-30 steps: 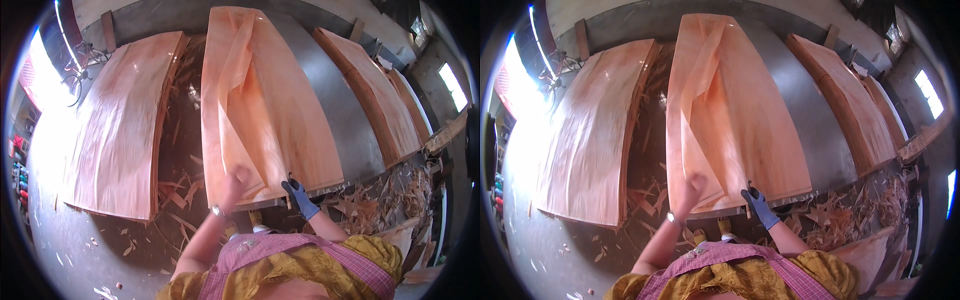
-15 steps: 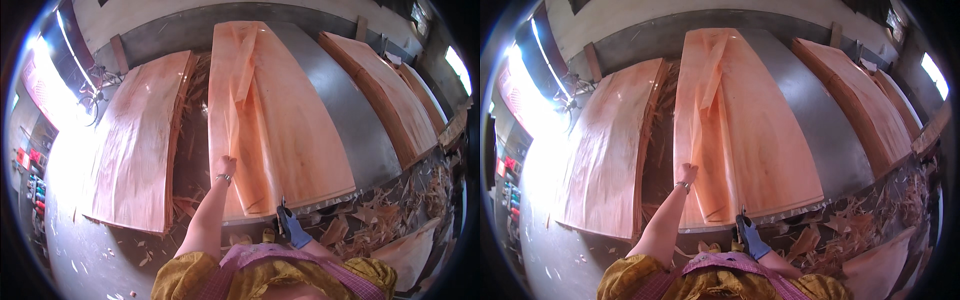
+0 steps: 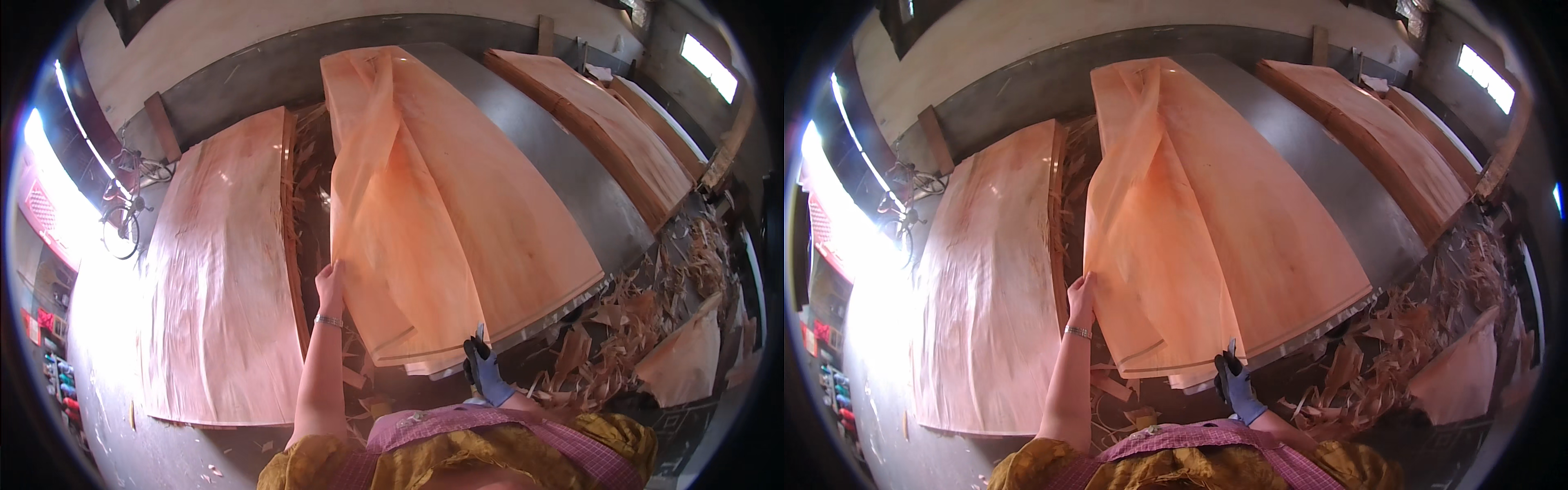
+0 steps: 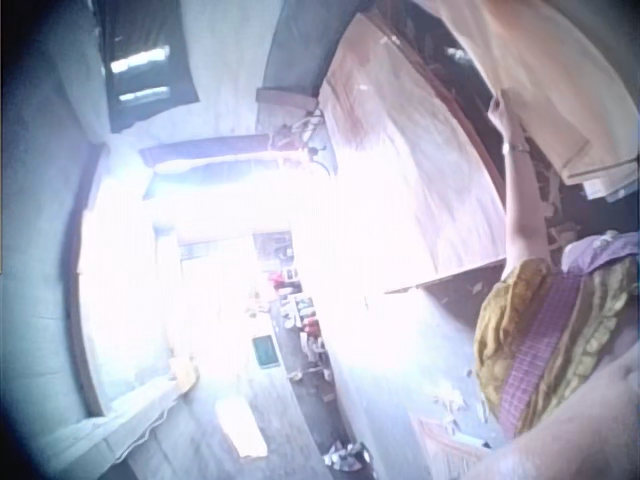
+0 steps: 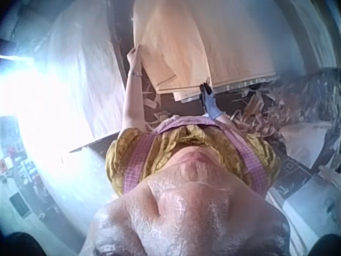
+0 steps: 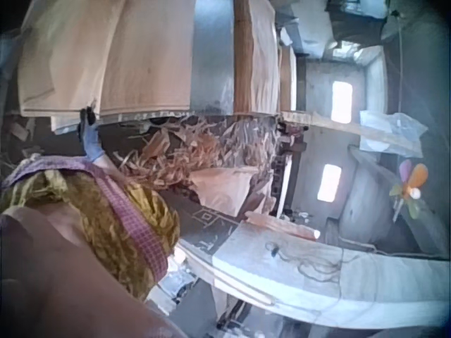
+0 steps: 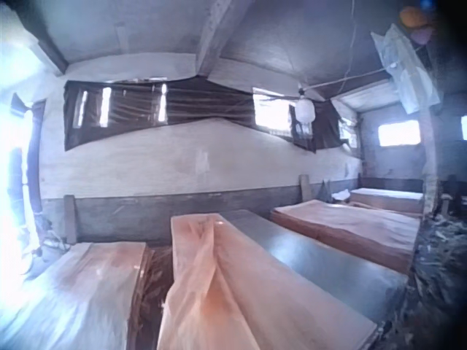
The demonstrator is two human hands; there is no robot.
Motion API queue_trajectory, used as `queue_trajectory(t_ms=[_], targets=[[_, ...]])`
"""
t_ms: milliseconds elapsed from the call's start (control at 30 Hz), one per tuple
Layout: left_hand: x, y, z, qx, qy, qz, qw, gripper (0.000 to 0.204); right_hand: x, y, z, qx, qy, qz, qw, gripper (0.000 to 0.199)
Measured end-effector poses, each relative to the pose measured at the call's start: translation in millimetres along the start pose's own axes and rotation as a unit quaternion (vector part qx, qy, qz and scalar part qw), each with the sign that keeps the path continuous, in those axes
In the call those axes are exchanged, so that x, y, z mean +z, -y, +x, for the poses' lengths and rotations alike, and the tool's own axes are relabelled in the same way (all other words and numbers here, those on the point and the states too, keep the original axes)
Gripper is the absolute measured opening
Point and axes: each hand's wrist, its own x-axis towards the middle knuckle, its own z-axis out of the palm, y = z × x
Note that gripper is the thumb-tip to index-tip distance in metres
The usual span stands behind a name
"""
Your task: The person aligns a sheet of wood veneer on a table, measures a section using a rod, and uses a blade to cut a specific shape from the material.
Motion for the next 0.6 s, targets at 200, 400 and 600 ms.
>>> queue_trajectory(t_ms=[200,400,600], targets=[[-91,45,21,-0.081,0.035,-0.117,0.989,0.026,71,-23,-14,0.015,-0.009,-0.009,1.000,0.023],[-131,99,20,-0.203,0.026,-0.128,0.970,0.026,97,-45,-22,-0.009,-0.045,-0.029,0.998,0.023],[-127,149,10,-0.237,0.047,-0.114,0.964,0.026,95,-32,-55,0.075,-0.026,0.009,0.997,0.019]])
